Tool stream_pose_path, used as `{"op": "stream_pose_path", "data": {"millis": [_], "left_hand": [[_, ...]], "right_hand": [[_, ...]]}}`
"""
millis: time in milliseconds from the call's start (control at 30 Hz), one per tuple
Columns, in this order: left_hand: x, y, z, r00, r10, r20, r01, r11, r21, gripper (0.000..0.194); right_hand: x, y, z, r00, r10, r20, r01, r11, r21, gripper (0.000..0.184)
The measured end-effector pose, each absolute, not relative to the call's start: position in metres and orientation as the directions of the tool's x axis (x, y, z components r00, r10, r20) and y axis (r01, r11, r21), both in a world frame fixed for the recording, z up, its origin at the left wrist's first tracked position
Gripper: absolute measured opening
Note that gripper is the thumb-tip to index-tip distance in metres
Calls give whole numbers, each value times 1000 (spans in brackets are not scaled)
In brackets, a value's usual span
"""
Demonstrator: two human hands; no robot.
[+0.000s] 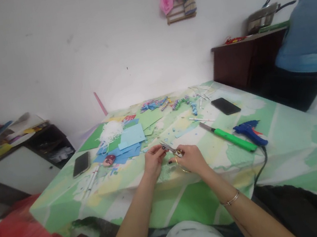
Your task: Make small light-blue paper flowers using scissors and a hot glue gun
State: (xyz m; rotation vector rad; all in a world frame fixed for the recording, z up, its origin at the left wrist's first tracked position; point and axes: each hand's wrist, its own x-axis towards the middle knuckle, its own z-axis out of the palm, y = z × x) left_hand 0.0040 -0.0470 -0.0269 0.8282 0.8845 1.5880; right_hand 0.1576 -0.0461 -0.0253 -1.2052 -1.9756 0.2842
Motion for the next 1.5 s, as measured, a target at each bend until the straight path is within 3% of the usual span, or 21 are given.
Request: {"op": "stream_pose_path", "data": {"millis": [1500], "left_hand": [[3,-46,-26,-259,960,110,-478,-226,849,21]], "right_hand": [[160,-43,-33,-262,818,512,658,539,-525,38]]}}
